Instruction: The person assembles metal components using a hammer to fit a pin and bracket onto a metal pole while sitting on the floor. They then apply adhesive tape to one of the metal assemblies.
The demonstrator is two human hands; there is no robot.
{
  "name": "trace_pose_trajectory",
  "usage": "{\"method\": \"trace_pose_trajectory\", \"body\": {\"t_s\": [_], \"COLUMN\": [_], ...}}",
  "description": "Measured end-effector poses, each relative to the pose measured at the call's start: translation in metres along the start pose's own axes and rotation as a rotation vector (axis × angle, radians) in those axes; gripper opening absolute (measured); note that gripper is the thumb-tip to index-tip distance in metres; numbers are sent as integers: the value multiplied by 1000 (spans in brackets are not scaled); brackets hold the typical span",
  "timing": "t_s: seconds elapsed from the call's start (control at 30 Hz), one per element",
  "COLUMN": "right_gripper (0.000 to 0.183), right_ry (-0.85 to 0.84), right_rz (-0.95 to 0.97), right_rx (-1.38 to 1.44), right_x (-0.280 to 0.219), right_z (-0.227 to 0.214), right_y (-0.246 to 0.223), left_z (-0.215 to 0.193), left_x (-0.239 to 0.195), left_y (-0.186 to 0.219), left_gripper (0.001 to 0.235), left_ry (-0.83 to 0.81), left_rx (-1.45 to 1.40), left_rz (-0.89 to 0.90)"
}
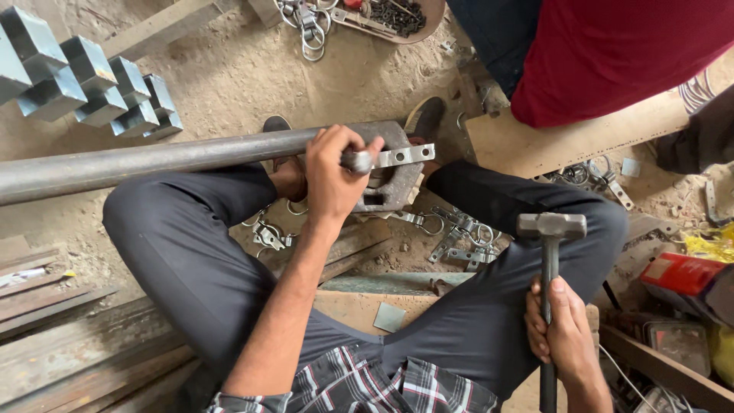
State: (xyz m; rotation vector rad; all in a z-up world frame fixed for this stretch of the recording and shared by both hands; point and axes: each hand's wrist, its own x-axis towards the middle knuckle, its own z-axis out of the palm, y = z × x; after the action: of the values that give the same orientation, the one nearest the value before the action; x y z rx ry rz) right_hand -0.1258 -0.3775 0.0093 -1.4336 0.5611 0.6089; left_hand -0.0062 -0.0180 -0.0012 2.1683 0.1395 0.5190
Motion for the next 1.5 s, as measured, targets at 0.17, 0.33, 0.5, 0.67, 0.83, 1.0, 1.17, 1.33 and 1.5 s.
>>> {"method": "trace_pose_trajectory", "body": {"t_s": [0.17,0.33,0.5,0.67,0.83,1.0,1.17,1.33,1.5], "right_gripper": [43,43,44,44,42,42,36,31,34], "right_ry": [5,8,20,26,20,49,0,-81,-58], "right_rz": [-9,10,12,19,20,-11,-152,-298,-598], "right_rx": [10,37,48,43,45,-29,-210,-278,-418], "right_x": [-2,-2,-5,-7,-6,-9,-17,-9,-12], "right_z": [2,2,5,9,8,12,31,73,107], "right_y": [-2,-3,-6,-11,-11,-13,-24,-45,-84], "left_z": [32,59,65,68,71,77,91,117,111], "left_x": [-1,-8,-8,-8,-10,-10,-6,-7,3], "left_y": [-5,-9,-13,-13,-15,-11,-13,3,17], "left_gripper": [44,26,24,23,23,24,24,24,24], "left_ry": [-36,-188,-250,-257,-256,-320,-234,9,63], "left_rx": [-774,-1024,-1040,-991,-862,-634,-683,-487,-462], "left_rz": [-182,-180,-160,-143,-138,-33,-96,7,8]}}
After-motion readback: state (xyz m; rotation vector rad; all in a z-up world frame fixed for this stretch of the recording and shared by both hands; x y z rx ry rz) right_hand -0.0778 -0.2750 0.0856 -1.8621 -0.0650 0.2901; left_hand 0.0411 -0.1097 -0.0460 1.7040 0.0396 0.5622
